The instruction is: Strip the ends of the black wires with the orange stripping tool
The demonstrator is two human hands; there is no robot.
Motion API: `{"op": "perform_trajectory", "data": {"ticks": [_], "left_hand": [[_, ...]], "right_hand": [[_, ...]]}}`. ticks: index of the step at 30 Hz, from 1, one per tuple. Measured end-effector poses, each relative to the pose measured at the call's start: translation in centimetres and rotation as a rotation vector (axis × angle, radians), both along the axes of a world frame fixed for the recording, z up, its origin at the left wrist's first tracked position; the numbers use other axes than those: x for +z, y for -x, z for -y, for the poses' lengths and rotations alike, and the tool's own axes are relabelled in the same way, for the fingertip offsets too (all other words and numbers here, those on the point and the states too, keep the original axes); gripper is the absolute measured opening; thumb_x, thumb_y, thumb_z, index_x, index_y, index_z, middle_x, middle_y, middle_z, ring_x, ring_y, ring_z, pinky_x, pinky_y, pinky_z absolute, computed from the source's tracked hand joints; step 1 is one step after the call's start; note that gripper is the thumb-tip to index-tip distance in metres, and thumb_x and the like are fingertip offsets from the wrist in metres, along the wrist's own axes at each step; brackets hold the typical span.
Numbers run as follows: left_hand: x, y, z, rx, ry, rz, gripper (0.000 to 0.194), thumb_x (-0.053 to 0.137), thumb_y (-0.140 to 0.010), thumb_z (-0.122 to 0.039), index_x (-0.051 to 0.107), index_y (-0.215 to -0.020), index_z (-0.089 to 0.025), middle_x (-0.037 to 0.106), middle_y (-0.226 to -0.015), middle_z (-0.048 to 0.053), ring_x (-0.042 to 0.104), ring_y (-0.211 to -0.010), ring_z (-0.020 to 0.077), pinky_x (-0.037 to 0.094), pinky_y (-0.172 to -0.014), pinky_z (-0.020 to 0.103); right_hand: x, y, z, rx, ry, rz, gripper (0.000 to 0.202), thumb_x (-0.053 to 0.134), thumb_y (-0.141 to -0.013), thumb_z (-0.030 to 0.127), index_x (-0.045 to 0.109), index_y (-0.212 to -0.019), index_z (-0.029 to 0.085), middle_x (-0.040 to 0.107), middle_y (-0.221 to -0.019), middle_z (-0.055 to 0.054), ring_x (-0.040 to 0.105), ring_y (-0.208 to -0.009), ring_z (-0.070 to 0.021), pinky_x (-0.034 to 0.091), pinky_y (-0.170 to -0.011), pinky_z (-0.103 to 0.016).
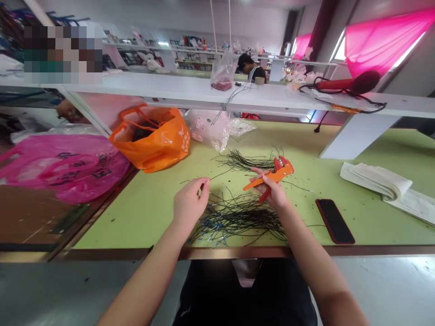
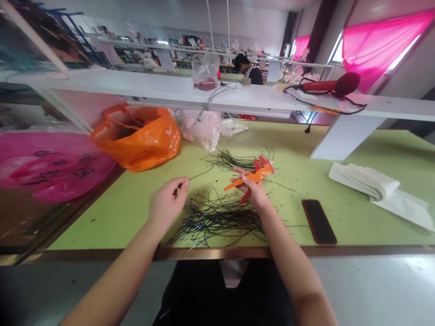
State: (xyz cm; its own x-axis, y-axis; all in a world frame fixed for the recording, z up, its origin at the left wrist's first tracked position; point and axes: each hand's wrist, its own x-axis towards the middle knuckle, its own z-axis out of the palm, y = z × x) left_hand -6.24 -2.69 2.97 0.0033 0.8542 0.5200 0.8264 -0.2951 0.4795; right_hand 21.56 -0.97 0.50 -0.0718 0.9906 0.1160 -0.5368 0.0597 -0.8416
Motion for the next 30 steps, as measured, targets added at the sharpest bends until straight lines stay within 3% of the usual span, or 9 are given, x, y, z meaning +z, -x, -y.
{"op": "perform_trajectory", "data": {"ticks": [2, 5, 8, 11, 14, 16, 19, 23, 30], "left_hand": [[-0.1, -1.7, -0.1, -0.047, -0.006, -0.044, 0.033, 0.046, -0.099, -0.037, 0.075, -0.099, -0.021, 0.079, -0.094, 0.006, 0.064, -0.067, 0.0182, 0.047, -0.069, 0.030], [-0.4, -3.9, -0.1, -0.127, 0.004, -0.034, 0.030, 0.048, -0.098, -0.036, 0.075, -0.096, -0.022, 0.079, -0.094, 0.006, 0.067, -0.073, 0.0193, 0.048, -0.069, 0.030], [-0.4, -5.4, -0.6, -0.239, 0.082, 0.148, 0.025, 0.056, -0.095, -0.039, 0.074, -0.091, -0.023, 0.076, -0.086, 0.005, 0.063, -0.066, 0.0183, 0.046, -0.064, 0.029], [0.3, -6.2, -1.8, -0.315, 0.208, 0.686, 0.025, 0.067, -0.088, -0.047, 0.069, -0.087, -0.022, 0.062, -0.065, -0.001, 0.050, -0.051, 0.0132, 0.039, -0.052, 0.026], [1.4, -6.5, -3.1, -0.331, 0.215, 1.316, 0.028, 0.074, -0.083, -0.047, 0.061, -0.086, -0.022, 0.048, -0.059, -0.006, 0.040, -0.046, 0.0083, 0.036, -0.048, 0.021], [1.9, -6.4, -3.5, -0.313, 0.161, 1.525, 0.027, 0.075, -0.084, -0.042, 0.057, -0.085, -0.023, 0.046, -0.061, -0.007, 0.040, -0.048, 0.0070, 0.037, -0.050, 0.019], [2.0, -5.9, -3.4, -0.296, 0.101, 1.585, 0.024, 0.071, -0.088, -0.038, 0.053, -0.083, -0.023, 0.043, -0.060, -0.008, 0.039, -0.048, 0.0070, 0.038, -0.052, 0.019], [1.5, -4.4, -2.9, -0.321, 0.034, 1.620, 0.022, 0.070, -0.088, -0.033, 0.051, -0.082, -0.023, 0.041, -0.058, -0.008, 0.037, -0.047, 0.0071, 0.037, -0.051, 0.019], [1.4, -4.3, -1.2, -0.342, 0.092, 1.794, 0.016, 0.070, -0.084, -0.021, 0.054, -0.086, -0.022, 0.042, -0.059, -0.009, 0.038, -0.047, 0.0060, 0.038, -0.050, 0.017]], "right_hand": [[-0.1, 0.0, 0.7, 0.030, -0.044, 0.065, 0.025, 0.085, -0.078, 0.042, 0.073, -0.087, 0.022, 0.068, -0.139, -0.008, 0.077, -0.097, -0.0246, 0.062, -0.094, -0.041], [-0.4, 0.4, 0.8, 0.086, -0.086, 0.139, 0.027, 0.085, -0.077, 0.045, 0.075, -0.090, 0.023, 0.073, -0.127, -0.009, 0.076, -0.100, -0.0273, 0.058, -0.100, -0.045], [-0.6, 0.5, 0.7, 0.115, -0.093, 0.139, 0.031, 0.084, -0.078, 0.047, 0.076, -0.097, 0.025, 0.075, -0.121, -0.009, 0.075, -0.103, -0.0283, 0.056, -0.102, -0.047], [-0.8, 0.3, 1.1, 0.087, -0.058, 0.070, 0.028, 0.084, -0.078, 0.046, 0.076, -0.096, 0.026, 0.071, -0.131, -0.008, 0.075, -0.102, -0.0277, 0.057, -0.099, -0.046], [-0.9, 0.1, 1.8, 0.070, 0.003, -0.017, 0.028, 0.086, -0.075, 0.047, 0.073, -0.087, 0.026, 0.068, -0.137, -0.006, 0.074, -0.103, -0.0278, 0.059, -0.096, -0.045], [-1.1, 0.1, 2.0, 0.097, 0.039, -0.049, 0.028, 0.086, -0.075, 0.046, 0.071, -0.084, 0.025, 0.069, -0.136, -0.006, 0.073, -0.105, -0.0282, 0.059, -0.095, -0.045], [-1.5, 0.1, 2.0, 0.092, 0.061, -0.048, 0.026, 0.085, -0.076, 0.044, 0.071, -0.082, 0.024, 0.069, -0.135, -0.007, 0.068, -0.115, -0.0293, 0.057, -0.096, -0.042], [-1.9, -0.2, 1.5, -0.025, 0.106, -0.111, 0.026, 0.088, -0.073, 0.042, 0.070, -0.080, 0.024, 0.066, -0.140, -0.006, 0.061, -0.127, -0.0303, 0.055, -0.097, -0.039], [-1.8, 1.4, 2.0, 0.120, 0.088, -0.156, 0.031, 0.087, -0.073, 0.046, 0.068, -0.086, 0.026, 0.068, -0.139, -0.007, 0.065, -0.125, -0.0334, 0.057, -0.095, -0.046]]}}
